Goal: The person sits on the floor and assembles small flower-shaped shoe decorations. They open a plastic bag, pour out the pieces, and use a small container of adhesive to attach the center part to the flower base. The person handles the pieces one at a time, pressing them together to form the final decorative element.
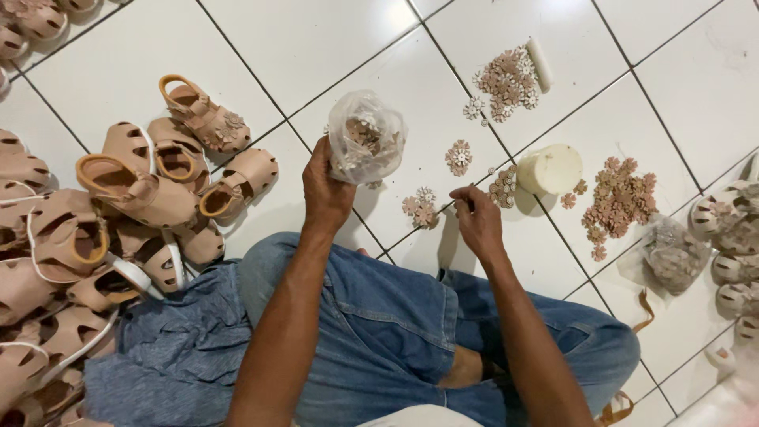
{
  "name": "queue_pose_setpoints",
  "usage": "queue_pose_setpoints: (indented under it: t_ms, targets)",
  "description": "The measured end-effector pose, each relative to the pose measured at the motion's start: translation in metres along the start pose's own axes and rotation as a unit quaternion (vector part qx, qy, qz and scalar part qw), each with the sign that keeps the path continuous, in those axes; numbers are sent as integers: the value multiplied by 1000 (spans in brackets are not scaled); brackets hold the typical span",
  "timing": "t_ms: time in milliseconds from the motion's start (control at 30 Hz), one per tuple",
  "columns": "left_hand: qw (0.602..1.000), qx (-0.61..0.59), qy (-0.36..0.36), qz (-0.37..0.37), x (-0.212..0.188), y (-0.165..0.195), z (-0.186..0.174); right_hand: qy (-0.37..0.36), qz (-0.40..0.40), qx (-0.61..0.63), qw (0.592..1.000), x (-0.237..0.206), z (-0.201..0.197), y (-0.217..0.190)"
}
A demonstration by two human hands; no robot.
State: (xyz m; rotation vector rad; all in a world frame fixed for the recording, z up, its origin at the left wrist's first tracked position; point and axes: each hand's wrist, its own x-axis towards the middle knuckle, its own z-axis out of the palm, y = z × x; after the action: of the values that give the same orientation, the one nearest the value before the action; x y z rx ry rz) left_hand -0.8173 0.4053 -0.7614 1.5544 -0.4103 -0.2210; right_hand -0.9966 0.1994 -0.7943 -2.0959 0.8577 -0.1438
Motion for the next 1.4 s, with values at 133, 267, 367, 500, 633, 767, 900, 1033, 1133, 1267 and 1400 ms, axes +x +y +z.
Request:
queue_pose_setpoints:
  t_ms: [133,267,367,500,633,767,900,1033,1133,1267,1400]
  targets:
    - [1000,-13,-8,26,-2,0,-3,0,-53,-56,997,-30,17,7]
    - [1000,15,-8,19,-2,2,-2,21,-170,-158,972,-43,36,-6]
    - [1000,14,-8,27,0,5,-1,14,-200,-235,951,-41,40,-14]
    - [1000,12,-11,17,0,8,0,7,-113,-142,983,-40,38,-15]
    - [1000,-18,-17,16,-1,7,1,7,-27,-27,999,-36,25,-4]
    - [1000,-1,-13,12,-1,6,2,-33,66,215,974,-27,-2,4]
    - [1000,-5,-25,17,-1,7,2,29,37,111,993,-3,-16,-4]
    - [999,15,-23,17,0,9,2,72,-64,-53,994,35,-19,-26]
    - [999,21,-16,19,0,11,2,59,-102,-69,991,52,-22,-39]
    - [999,35,-20,12,-1,9,2,56,-156,-105,981,54,-30,-30]
    - [999,11,-35,20,-2,4,3,-8,-13,-98,995,25,-17,-12]
